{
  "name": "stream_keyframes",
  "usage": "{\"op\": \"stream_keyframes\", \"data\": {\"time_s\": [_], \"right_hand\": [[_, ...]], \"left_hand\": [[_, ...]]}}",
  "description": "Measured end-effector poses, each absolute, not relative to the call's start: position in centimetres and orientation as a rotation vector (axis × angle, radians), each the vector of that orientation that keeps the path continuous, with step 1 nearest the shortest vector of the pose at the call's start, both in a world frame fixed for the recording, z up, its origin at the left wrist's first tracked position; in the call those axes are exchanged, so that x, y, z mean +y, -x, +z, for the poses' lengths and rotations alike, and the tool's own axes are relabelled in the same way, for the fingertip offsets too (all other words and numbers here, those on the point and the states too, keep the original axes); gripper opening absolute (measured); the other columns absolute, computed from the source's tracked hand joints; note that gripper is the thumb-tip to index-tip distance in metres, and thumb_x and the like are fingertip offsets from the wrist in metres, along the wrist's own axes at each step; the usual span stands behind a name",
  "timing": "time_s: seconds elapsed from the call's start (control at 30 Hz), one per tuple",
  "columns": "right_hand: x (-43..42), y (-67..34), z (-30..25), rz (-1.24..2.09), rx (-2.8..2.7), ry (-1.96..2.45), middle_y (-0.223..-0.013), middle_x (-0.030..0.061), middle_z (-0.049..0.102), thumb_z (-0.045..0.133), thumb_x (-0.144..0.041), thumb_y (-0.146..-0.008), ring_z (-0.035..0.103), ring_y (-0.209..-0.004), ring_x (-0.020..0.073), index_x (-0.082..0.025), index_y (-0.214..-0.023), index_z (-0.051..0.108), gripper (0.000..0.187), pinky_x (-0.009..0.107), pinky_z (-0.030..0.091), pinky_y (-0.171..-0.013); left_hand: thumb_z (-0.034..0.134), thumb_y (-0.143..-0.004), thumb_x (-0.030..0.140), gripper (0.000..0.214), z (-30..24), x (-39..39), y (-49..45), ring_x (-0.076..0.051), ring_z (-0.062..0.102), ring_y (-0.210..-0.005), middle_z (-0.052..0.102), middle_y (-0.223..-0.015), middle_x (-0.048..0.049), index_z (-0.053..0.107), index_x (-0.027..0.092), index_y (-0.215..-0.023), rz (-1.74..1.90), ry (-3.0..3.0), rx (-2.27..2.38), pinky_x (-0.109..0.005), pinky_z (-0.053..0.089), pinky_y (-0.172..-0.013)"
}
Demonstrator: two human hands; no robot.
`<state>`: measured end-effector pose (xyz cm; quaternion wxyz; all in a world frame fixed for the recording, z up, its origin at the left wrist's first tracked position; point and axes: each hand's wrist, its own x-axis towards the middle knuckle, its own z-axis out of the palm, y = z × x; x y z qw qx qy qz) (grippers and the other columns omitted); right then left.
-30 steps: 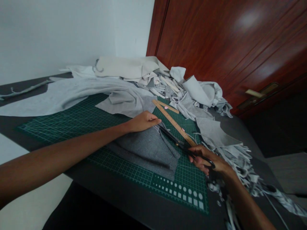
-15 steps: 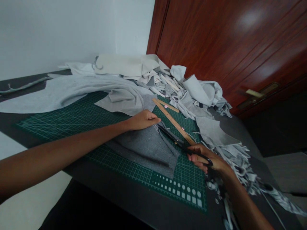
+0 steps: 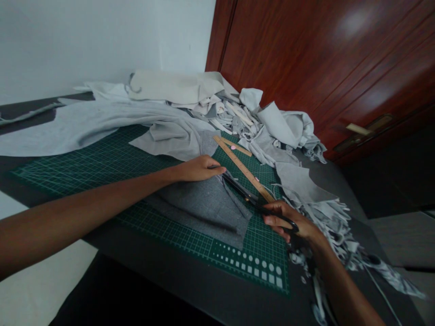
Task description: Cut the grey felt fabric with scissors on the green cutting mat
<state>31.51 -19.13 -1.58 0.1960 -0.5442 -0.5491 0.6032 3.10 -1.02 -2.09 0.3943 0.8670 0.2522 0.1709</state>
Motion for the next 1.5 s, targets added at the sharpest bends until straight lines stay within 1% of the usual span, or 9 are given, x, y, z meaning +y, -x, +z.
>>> {"op": "stream_keyframes", "data": {"time_s": [0.33,0.47,0.63,0.93,1.1,1.33,1.5], "right_hand": [[-19.1,-31.91,-1.68,1.716,-1.574,1.509,-0.047,-0.0099,0.045,0.075,-0.06,-0.077,0.039,-0.032,0.0036,-0.018,-0.071,0.05,0.049,0.015,0.032,-0.032],[-19.05,-31.98,-1.71,1.704,-1.572,1.527,-0.048,-0.0099,0.046,0.075,-0.059,-0.078,0.039,-0.032,0.0036,-0.018,-0.071,0.05,0.048,0.015,0.033,-0.031],[-19.1,-32.01,-1.74,1.714,-1.561,1.516,-0.048,-0.0099,0.046,0.074,-0.06,-0.078,0.039,-0.032,0.0032,-0.018,-0.072,0.05,0.049,0.014,0.033,-0.032],[-19.03,-32.1,-1.86,1.716,-1.593,1.499,-0.047,-0.0099,0.046,0.074,-0.062,-0.077,0.039,-0.032,0.0033,-0.018,-0.071,0.05,0.05,0.014,0.033,-0.032],[-19.08,-32.11,-1.94,1.72,-1.577,1.509,-0.047,-0.0102,0.046,0.074,-0.062,-0.077,0.039,-0.031,0.0035,-0.019,-0.071,0.049,0.05,0.014,0.033,-0.031],[-19.1,-31.94,-1.67,1.707,-1.595,1.524,-0.046,-0.0104,0.046,0.074,-0.061,-0.077,0.039,-0.031,0.0038,-0.018,-0.073,0.05,0.049,0.015,0.034,-0.032],[-19.16,-32.11,-1.87,1.717,-1.584,1.513,-0.046,-0.0105,0.046,0.075,-0.059,-0.077,0.039,-0.031,0.0039,-0.019,-0.07,0.048,0.049,0.015,0.034,-0.032]], "left_hand": [[0.049,-0.09,0.051,0.044,-1.48,-1.12,-2.84,-0.016,0.056,-0.072,0.066,-0.077,-0.0035,0.071,0.013,-0.082,0.231,-2.078,0.672,-0.025,0.04,-0.067],[0.051,-0.09,0.052,0.045,-1.54,-0.91,-2.74,-0.018,0.06,-0.081,0.071,-0.087,-0.0051,0.074,0.013,-0.092,0.21,-2.012,0.637,-0.026,0.043,-0.073],[0.053,-0.088,0.053,0.045,-1.51,-0.87,-2.74,-0.02,0.061,-0.085,0.072,-0.089,-0.0049,0.075,0.014,-0.094,0.204,-1.996,0.637,-0.027,0.043,-0.077],[0.054,-0.089,0.05,0.041,-1.63,-0.81,-2.76,-0.019,0.06,-0.087,0.072,-0.09,-0.0038,0.074,0.015,-0.093,0.229,-2.005,0.612,-0.026,0.042,-0.079],[0.055,-0.089,0.049,0.039,-1.52,-0.88,-2.72,-0.018,0.061,-0.088,0.073,-0.093,-0.0044,0.075,0.015,-0.094,0.249,-2.012,0.609,-0.025,0.042,-0.078],[0.054,-0.089,0.048,0.04,-1.42,-0.88,-2.73,-0.018,0.061,-0.086,0.072,-0.091,-0.0046,0.074,0.015,-0.093,0.234,-2.026,0.605,-0.024,0.042,-0.077],[0.052,-0.09,0.049,0.041,-1.61,-0.75,-2.79,-0.018,0.061,-0.086,0.072,-0.09,-0.0039,0.074,0.015,-0.092,0.237,-2.065,0.604,-0.024,0.042,-0.077]]}}
